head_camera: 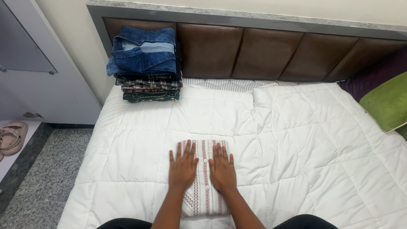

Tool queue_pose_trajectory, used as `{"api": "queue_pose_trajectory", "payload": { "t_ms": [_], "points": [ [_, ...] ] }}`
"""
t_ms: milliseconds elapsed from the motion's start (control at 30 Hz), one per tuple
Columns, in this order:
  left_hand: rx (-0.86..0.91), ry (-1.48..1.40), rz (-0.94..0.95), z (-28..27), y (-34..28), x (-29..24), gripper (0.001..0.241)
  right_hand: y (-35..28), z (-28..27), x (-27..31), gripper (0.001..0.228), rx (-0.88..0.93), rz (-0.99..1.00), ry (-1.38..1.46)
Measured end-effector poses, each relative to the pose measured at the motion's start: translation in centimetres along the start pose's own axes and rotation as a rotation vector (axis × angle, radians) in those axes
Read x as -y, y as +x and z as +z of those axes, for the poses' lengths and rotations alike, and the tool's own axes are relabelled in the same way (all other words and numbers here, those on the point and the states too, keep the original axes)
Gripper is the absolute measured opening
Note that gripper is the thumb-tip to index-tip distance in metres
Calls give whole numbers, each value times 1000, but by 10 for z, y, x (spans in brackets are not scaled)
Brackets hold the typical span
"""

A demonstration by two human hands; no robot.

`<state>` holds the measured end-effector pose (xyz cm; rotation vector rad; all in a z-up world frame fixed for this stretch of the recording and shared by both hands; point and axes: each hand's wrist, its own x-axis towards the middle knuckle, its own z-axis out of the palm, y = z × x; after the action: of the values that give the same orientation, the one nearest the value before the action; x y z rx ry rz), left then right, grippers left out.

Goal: The person folds a long-sleeved striped shirt on a bed. They smooth the fabric, fold the sleeves inward, fold the sides toward the center, and then fold the shirt in half and thirds to create a compact bundle.

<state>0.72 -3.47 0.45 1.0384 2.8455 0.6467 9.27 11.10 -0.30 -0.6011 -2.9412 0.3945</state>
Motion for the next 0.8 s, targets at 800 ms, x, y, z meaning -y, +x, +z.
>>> {"api": "queue_pose_trajectory", "payload": {
  "t_ms": [800],
  "points": [
    [-15,67,-58,-4,-14,4,61,-27,-7,-23,64,-14,99,62]
  ]
}}
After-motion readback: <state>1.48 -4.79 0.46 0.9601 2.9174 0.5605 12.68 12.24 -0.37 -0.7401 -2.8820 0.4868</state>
